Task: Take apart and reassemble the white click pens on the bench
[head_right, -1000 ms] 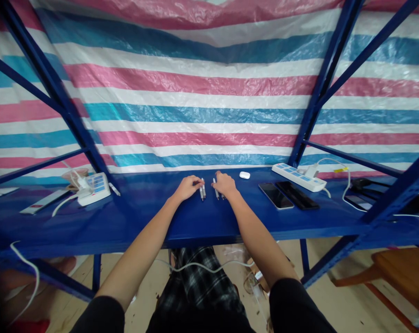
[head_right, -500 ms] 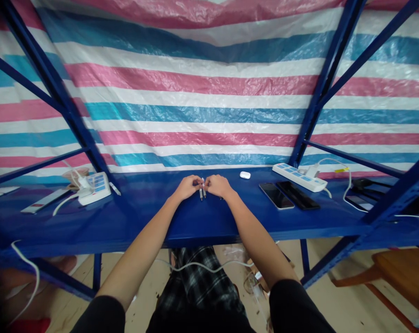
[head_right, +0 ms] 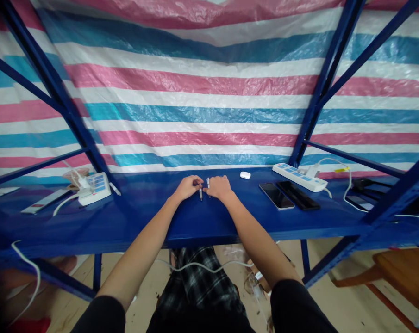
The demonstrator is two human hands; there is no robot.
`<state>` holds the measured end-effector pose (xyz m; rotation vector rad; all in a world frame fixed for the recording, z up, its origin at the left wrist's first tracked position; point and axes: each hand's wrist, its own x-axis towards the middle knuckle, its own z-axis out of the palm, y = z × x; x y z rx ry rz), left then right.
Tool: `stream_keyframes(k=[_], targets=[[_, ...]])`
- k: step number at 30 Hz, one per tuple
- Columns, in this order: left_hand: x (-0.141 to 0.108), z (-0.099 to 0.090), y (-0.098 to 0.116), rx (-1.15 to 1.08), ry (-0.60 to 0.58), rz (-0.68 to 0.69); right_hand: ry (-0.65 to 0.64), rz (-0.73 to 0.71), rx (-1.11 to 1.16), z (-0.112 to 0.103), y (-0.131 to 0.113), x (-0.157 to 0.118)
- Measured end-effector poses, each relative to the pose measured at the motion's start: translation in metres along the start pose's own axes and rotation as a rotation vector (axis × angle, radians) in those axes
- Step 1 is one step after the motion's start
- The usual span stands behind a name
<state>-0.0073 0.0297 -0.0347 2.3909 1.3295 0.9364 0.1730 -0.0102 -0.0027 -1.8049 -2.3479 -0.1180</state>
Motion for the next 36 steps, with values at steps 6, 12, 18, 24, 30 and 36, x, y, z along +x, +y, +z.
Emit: stream_keyframes(k=[6,12,18,24,30,36], targets=[[-0.004,-0.008,0.013,0.123,0.179,0.119,0.124,0.035,0.05,-0.001,0.004,0.002],[-0.007,-0.018,0.031,0.327,0.297,0.284,0.248,-0.148,0.616,0.001,0.019,0.009],[-0.005,-0.02,0.031,0.279,0.163,0.258,0.236,-0.103,0.901,0.01,0.033,0.018],[-0.006,-0.021,0.029,0.21,0.141,0.289,0.008,-0.107,1.049,0.017,0.038,0.019],[-0.007,-0.023,0.031,0.146,0.089,0.252,0.087,-0.148,0.936,0.014,0.04,0.019],[-0.009,-0.024,0.028,0.122,0.126,0.202,0.212,-0.248,0.968,0.011,0.038,0.017]])
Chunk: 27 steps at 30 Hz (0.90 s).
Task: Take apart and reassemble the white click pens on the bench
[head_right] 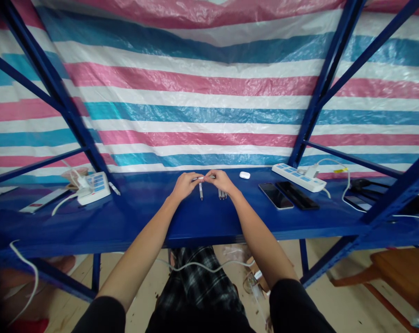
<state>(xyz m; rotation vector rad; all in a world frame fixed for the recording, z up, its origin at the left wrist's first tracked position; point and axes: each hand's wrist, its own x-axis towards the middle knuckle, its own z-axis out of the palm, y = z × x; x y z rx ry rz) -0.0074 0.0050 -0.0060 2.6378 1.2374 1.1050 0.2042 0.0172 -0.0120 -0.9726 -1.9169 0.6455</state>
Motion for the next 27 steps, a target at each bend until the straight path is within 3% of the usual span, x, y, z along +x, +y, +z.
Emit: stream_keyframes(k=[5,8,13,17,27], targets=[[0.0005,-0.0007,-0.0001,-0.029,0.036,-0.013,0.009,0.142,0.241,0.0048,-0.0005,0.0004],[0.0014,0.0001,0.0003,-0.018,0.042,-0.013,0.05,0.151,0.296,0.0062,-0.0012,0.0009],[0.0013,0.0026,-0.0015,-0.007,0.036,0.023,-0.019,0.184,0.28,0.0062,-0.0017,0.0005],[0.0012,0.0032,-0.0021,0.01,0.015,0.015,0.035,0.182,0.302,0.0064,0.0002,0.0009],[0.0009,0.0015,0.0007,-0.014,-0.045,0.033,0.003,0.272,0.281,0.0067,0.0056,0.0022]])
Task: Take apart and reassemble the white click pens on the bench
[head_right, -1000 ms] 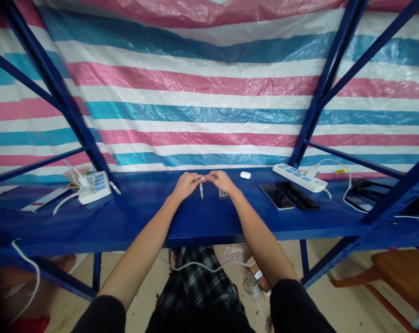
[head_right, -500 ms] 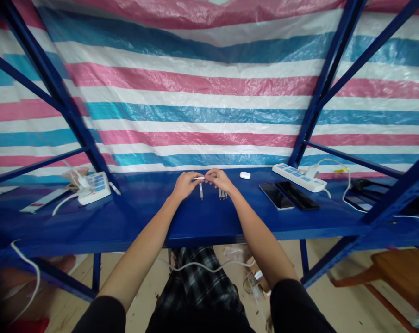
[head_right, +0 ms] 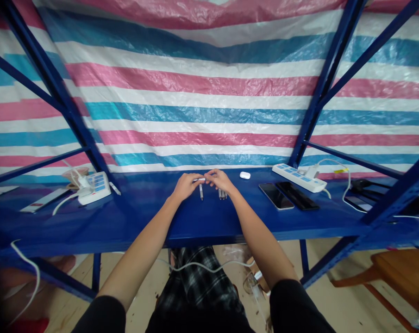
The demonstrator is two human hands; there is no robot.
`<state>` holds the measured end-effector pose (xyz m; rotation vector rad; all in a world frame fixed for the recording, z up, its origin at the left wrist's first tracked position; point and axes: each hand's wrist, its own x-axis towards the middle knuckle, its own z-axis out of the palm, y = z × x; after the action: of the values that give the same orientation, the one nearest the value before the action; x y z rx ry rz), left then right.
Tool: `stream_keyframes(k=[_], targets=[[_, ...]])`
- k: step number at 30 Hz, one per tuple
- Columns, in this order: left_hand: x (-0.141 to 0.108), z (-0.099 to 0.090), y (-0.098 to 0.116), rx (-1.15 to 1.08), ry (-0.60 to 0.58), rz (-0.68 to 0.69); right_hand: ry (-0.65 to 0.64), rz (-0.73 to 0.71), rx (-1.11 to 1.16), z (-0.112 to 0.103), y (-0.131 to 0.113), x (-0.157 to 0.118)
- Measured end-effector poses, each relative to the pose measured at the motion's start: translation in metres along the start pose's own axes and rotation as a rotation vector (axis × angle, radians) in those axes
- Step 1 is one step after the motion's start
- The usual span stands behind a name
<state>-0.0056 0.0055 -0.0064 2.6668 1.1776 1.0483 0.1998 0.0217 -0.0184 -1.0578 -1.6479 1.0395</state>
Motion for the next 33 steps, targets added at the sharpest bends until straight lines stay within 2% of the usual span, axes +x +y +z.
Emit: stream_keyframes(k=[6,11,17,23,33], targets=[[0.0,0.0,0.0,-0.014,-0.017,-0.017,0.034,-0.047,-0.03,-0.001,0.002,0.001],[-0.001,0.0,0.0,-0.023,-0.038,-0.015,0.019,0.044,-0.012,-0.003,0.005,0.003],[0.0,0.001,0.002,-0.038,-0.055,-0.074,0.041,-0.034,-0.002,-0.003,0.006,0.004],[-0.001,0.002,0.006,-0.016,-0.031,-0.094,-0.026,0.006,0.007,-0.002,0.005,0.002],[-0.002,0.001,0.004,0.041,0.015,-0.188,0.092,-0.114,-0.183,-0.015,0.009,0.007]])
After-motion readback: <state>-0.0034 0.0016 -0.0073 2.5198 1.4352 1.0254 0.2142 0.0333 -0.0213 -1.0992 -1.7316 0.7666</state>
